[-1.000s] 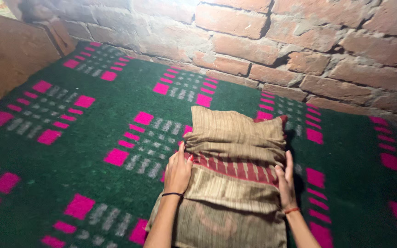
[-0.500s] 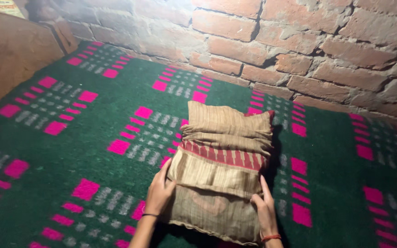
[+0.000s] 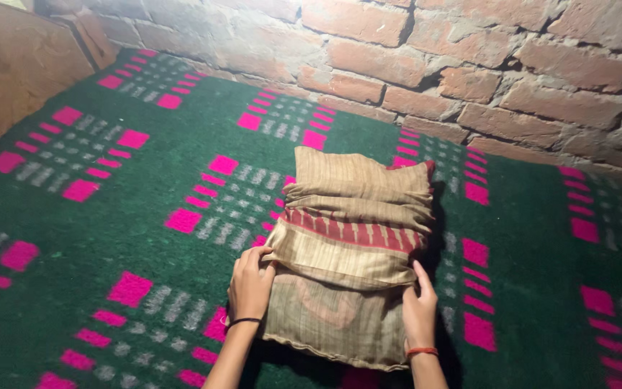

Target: The person folds a single striped textile on a green patterned mat. They repeatedly fold the item in half, smooth the edges, and tuck the ends to form a compact rectangular bundle. The folded textile is then placed against a wooden headboard.

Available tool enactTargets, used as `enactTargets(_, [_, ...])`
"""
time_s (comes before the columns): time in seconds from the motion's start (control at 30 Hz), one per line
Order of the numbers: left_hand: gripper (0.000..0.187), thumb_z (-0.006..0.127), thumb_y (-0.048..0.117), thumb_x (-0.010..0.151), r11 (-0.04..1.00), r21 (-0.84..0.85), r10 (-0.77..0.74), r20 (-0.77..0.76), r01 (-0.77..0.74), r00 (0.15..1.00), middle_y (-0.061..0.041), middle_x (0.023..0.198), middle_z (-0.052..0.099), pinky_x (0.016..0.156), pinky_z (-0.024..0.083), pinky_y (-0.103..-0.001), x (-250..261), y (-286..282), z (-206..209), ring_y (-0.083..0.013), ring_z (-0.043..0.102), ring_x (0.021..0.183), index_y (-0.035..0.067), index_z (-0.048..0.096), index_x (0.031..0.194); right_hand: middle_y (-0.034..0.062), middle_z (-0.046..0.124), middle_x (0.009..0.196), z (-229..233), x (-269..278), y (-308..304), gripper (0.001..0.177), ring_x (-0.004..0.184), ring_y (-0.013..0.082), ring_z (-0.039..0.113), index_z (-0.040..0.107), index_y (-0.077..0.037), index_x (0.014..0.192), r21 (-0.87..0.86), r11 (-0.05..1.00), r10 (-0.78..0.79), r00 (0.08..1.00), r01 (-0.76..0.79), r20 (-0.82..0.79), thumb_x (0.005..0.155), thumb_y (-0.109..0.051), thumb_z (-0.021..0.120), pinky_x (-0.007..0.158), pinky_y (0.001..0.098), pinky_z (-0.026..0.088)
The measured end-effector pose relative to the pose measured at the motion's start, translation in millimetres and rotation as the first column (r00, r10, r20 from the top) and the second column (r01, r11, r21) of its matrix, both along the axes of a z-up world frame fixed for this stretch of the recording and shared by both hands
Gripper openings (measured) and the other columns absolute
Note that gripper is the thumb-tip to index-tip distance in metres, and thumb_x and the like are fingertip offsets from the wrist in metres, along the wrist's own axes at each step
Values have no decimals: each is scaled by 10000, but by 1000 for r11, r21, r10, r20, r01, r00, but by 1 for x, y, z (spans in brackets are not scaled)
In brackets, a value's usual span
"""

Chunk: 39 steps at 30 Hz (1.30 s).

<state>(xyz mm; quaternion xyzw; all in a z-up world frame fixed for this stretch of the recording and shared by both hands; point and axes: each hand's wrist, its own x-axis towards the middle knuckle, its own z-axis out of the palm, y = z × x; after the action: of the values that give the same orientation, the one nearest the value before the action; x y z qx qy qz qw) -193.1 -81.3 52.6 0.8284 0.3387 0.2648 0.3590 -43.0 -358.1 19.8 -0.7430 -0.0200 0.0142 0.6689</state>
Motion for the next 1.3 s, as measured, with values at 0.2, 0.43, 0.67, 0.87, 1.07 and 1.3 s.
enactTargets(0.2, [451, 672, 140, 812, 982, 166, 109, -81, -95, 991, -104, 1150, 659, 863, 517, -493, 15, 12, -11, -336, 621, 1073, 97, 601, 1255, 82, 649, 1284, -7, -1, -3, 463, 1189, 178, 595, 630, -44, 1313, -30, 994, -102, 992, 105, 70, 899, 95, 477, 1022, 300, 435])
enactTargets(0.43, [177, 568, 176, 950, 884, 468, 117, -264, 21, 957, -81, 981, 699, 746, 572, -473, 12, 38, -24, -307, 708, 924, 139, 653, 1101, 27, 638, 1006, -37, 9, -13, 207, 930, 116, 605, 607, -52, 1095, 37, 964, -267, 956, 264, 123, 903, 13, 649, 853, 279, 493])
enactTargets(0.67, [206, 578, 97, 892, 871, 477, -39, -168, 116, 985, -53, 938, 690, 780, 556, -437, -19, 30, -15, -302, 660, 934, 146, 709, 1044, 55, 602, 923, -70, 18, -20, 180, 847, 148, 559, 607, -16, 1066, -45, 964, -245, 938, 264, 245, 902, 55, 585, 784, 308, 473])
enactTargets(0.87, [294, 537, 13, 869, 977, 200, 34, 183, -71, 982, -101, 1093, 728, 888, 525, -412, -51, -6, -42, -327, 650, 1034, 72, 721, 1090, 60, 655, 895, -76, 11, -21, 163, 834, 125, 575, 636, 1, 1040, -93, 967, -220, 960, 238, 173, 916, -52, 545, 781, 291, 477])
enactTargets(1.07, [308, 529, 86, 968, 905, -423, 175, 288, -39, 941, -117, 1080, 742, 878, 523, -342, -54, 0, -83, -236, 698, 999, 39, 721, 1204, 37, 624, 949, -59, 4, -15, 159, 888, 119, 544, 619, -19, 1070, 13, 994, -107, 990, 106, 96, 1043, -127, 506, 797, 289, 463])
enactTargets(1.3, [233, 572, 149, 977, 494, -806, 140, 444, 326, 885, -26, 1002, 729, 857, 517, -316, -35, 63, -60, -140, 670, 934, 7, 726, 1078, -10, 701, 1079, 31, -9, -3, 257, 989, 140, 645, 622, -193, 1183, 502, 863, 163, 915, 49, -368, 1029, -217, 418, 837, 318, 530])
